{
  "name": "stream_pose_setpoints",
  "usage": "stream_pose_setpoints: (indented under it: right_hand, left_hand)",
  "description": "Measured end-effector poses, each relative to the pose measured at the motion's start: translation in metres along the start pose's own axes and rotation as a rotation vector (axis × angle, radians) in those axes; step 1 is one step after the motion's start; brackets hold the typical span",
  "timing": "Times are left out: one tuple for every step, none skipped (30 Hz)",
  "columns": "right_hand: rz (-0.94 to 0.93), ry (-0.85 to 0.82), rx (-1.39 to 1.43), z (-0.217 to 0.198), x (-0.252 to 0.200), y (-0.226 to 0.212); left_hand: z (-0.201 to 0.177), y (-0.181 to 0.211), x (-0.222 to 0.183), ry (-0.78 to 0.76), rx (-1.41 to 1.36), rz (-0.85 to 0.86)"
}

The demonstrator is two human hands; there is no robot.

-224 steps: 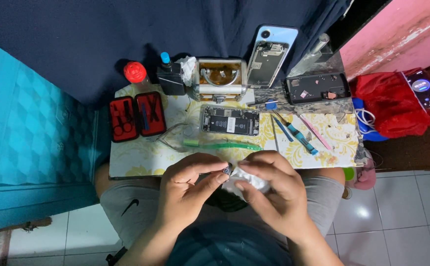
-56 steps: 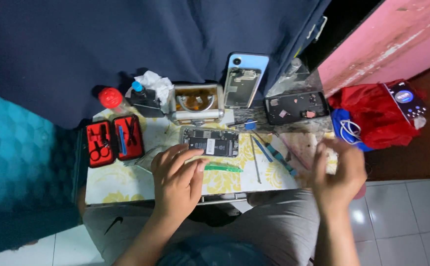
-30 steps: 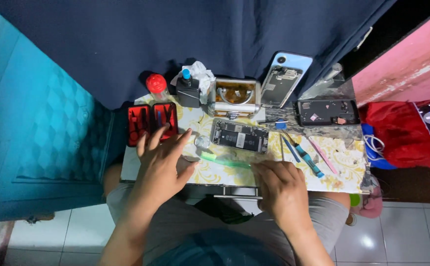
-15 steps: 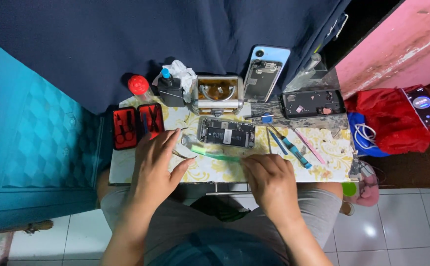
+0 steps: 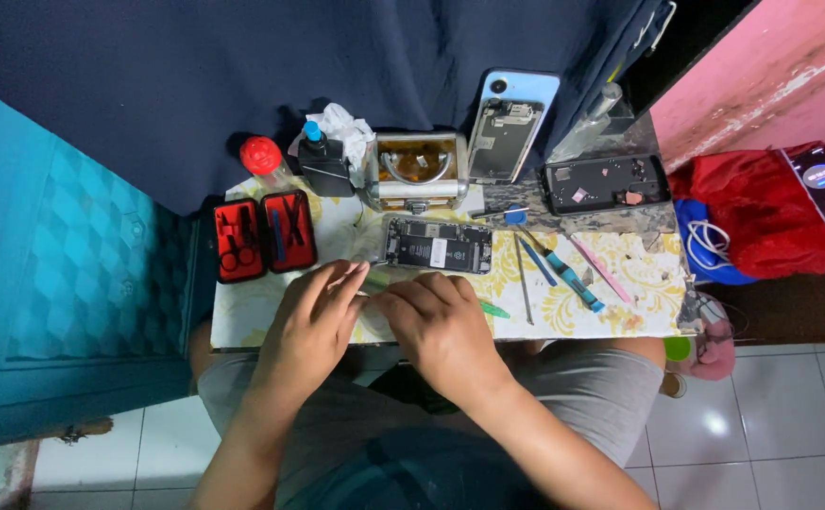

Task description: Cleaning and inspecting internal components of a smartphone during a repair process.

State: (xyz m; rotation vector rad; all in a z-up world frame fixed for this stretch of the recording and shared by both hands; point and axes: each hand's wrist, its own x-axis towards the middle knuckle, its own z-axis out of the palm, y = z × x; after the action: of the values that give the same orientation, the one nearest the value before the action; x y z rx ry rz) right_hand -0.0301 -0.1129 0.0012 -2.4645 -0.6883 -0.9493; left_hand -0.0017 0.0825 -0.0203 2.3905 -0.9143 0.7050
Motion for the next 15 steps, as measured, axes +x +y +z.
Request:
stream_pose_setpoints:
  right_hand:
    - [-0.001,0.000,0.001,0.000,0.001,-0.001]
    - [0.003,0.003,0.007,-0.002,0.000,-0.002]
    - [0.008,0.006,0.013,-0.003,0.000,-0.003]
    - [0.008,0.003,0.015,-0.009,0.000,-0.006]
    - [0.028,0.019,0.040,-0.015,0.000,-0.009]
    - [0.048,0.038,0.064,-0.021,0.001,-0.010]
    - [0.048,0.039,0.064,-0.024,-0.008,-0.008]
    - [-0.013,0.025,0.031,-0.028,-0.017,-0.006]
    - [-0.075,0.010,-0.002,-0.031,-0.027,-0.003]
    - [-0.074,0.007,0.003,-0.036,-0.029,-0.004]
    - [-0.073,-0.020,-0.115,-0.041,-0.030,-0.005]
    - [-0.075,-0.044,-0.236,-0.046,-0.031,-0.004]
    - [-0.076,-0.043,-0.235,-0.052,-0.032,0.001]
    - [-0.036,-0.074,-0.222,-0.058,-0.033,0.007]
    - [0.004,-0.105,-0.208,-0.065,-0.035,0.013]
  left_hand:
    - [0.000,-0.002,0.000,0.000,0.001,-0.001]
    - [0.000,-0.003,-0.001,0.014,-0.088,-0.035]
    - [0.000,-0.004,-0.002,0.029,-0.177,-0.068]
    - [0.001,-0.003,-0.009,0.028,-0.177,-0.072]
    - [0.002,-0.001,-0.016,0.033,-0.209,-0.119]
    - [0.003,-0.001,-0.021,0.039,-0.239,-0.163]
    - [-0.010,0.011,-0.007,0.040,-0.238,-0.162]
    - [-0.022,0.025,0.005,0.012,-0.377,-0.180]
    - [-0.035,0.038,0.017,-0.015,-0.515,-0.197]
    - [-0.038,0.045,0.025,-0.018,-0.513,-0.202]
    - [-0.041,0.053,0.034,-0.100,-0.618,-0.207]
    - [-0.043,0.060,0.043,-0.180,-0.723,-0.206]
    - [-0.031,0.064,0.040,-0.179,-0.722,-0.207]
    - [-0.019,0.068,0.039,-0.177,-0.890,-0.284]
    - [-0.006,0.073,0.037,-0.175,-1.059,-0.362]
